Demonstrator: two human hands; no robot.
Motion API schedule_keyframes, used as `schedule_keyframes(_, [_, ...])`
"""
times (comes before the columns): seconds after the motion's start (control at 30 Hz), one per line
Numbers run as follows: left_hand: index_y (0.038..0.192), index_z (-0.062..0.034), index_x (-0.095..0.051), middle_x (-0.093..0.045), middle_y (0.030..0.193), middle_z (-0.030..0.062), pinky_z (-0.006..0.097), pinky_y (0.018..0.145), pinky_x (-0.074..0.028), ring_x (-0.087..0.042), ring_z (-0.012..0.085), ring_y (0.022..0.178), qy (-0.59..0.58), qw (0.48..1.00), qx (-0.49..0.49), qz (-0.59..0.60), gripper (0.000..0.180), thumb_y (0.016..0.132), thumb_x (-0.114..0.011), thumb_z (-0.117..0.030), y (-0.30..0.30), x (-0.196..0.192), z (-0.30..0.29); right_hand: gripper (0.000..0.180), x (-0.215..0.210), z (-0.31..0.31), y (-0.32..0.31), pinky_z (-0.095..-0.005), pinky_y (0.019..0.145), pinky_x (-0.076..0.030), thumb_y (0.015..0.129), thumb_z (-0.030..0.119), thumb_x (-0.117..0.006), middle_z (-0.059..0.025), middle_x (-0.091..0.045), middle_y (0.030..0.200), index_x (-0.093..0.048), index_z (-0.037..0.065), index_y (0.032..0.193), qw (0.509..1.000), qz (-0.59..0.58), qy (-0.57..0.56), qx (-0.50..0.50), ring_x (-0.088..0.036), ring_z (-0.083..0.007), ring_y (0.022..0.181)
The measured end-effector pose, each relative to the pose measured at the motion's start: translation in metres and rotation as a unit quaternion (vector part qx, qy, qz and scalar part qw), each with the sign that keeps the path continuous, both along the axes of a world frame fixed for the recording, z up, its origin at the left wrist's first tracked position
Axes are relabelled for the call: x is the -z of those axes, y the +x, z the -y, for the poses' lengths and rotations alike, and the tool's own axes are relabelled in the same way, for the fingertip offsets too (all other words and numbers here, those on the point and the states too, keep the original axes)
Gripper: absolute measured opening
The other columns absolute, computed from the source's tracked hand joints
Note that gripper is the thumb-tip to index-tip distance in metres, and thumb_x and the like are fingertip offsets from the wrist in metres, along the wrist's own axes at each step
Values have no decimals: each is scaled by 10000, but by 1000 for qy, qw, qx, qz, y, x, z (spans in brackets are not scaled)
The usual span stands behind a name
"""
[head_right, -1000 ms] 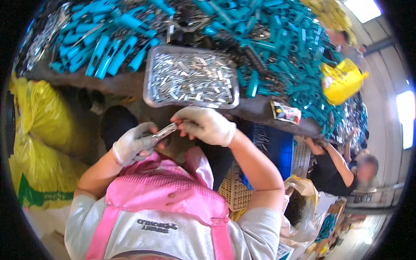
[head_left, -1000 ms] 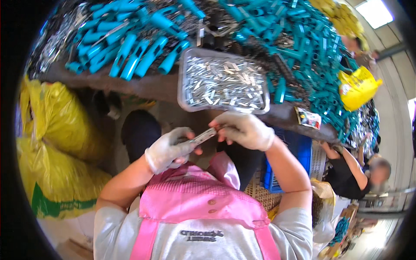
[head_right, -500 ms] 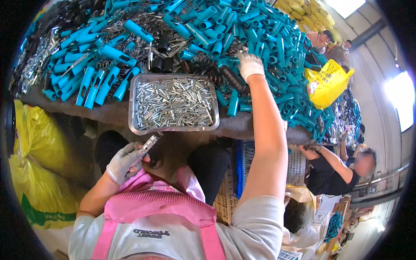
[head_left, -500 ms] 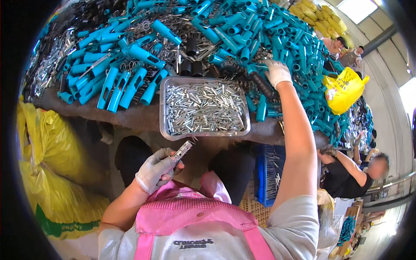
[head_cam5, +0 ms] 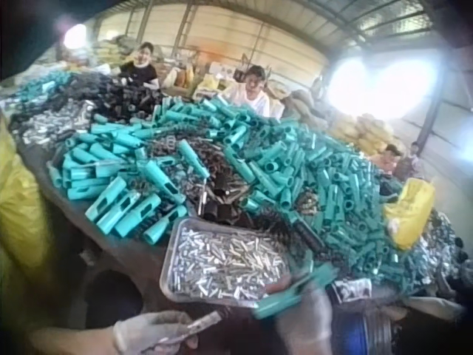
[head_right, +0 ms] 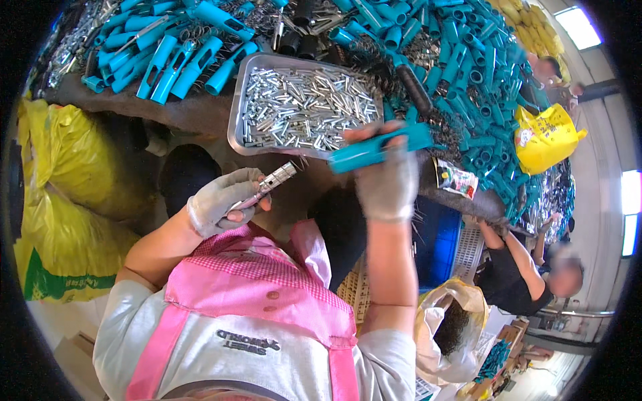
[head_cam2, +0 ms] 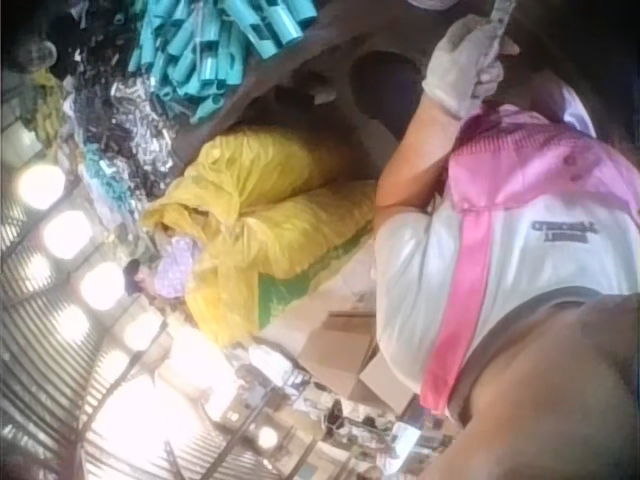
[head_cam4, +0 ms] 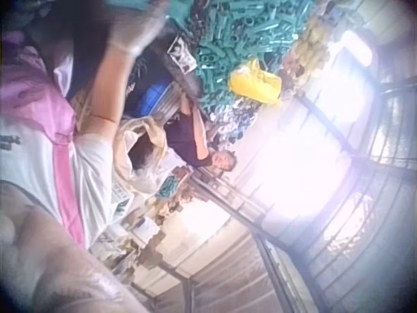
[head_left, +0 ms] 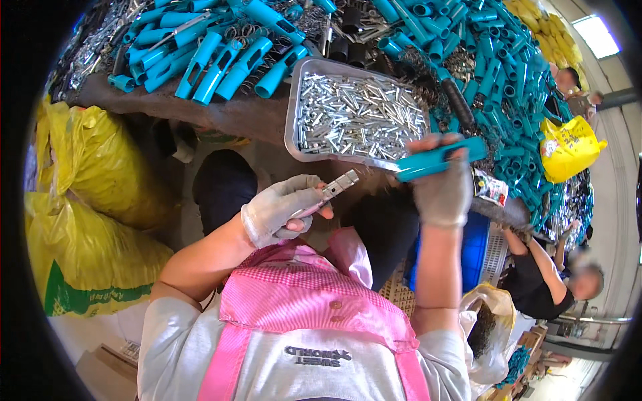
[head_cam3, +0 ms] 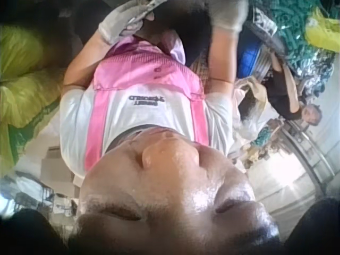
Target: Assemble metal components into teal plastic handle housings at a factory workbench.
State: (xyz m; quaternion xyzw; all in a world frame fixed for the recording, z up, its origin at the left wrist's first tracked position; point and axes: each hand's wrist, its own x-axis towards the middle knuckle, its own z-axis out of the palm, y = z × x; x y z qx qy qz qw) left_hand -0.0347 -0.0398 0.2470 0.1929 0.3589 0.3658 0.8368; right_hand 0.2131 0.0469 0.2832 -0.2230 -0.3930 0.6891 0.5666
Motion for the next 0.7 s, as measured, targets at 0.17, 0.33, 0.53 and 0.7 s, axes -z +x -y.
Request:
schedule_keyframes(0.17, [1204, -36, -419, -618, 848, 127, 148, 347, -221, -355, 22, 422, 15, 998, 44, -31, 309, 915, -476, -132, -4, -7, 7, 141, 37, 40, -44, -477, 1044, -313, 933, 193, -520, -99, -589, 1042, -499, 139, 1061, 988, -153, -9, 23, -541, -290, 1086])
schedule_keyframes(0.33, [1201, -21, -428, -625, 914, 172, 155, 408, -289, -332, 29, 462, 67, 993, 98, -17, 334, 924, -511, -189, -15, 2, 19, 105, 50, 53, -39, -474, 1076, -272, 932, 158, -514, -95, -575, 1090, -493, 140, 1033, 979, -192, -66, -21, -508, -285, 1140])
schedule_keyframes(0.53, [1224, -26, -426, -633, 834, 150, 168, 389, -276, -349, 37, 441, 90, 989, 93, -65, 382, 884, -542, -156, -9, 1, 22, 104, 57, 73, -49, -482, 1074, -271, 932, 156, -515, -96, -573, 1085, -471, 130, 1023, 980, -186, -61, -48, -503, -282, 1154])
schedule_keyframes(0.7, [1215, -23, -435, -636, 880, 145, 171, 398, -298, -346, 28, 447, 75, 989, 128, -23, 352, 900, -527, -152, -11, 12, 19, 163, 50, 88, -59, -462, 1006, -369, 925, 176, -533, -131, -524, 1195, -462, 108, 1055, 982, -139, -74, -102, -484, -306, 1185])
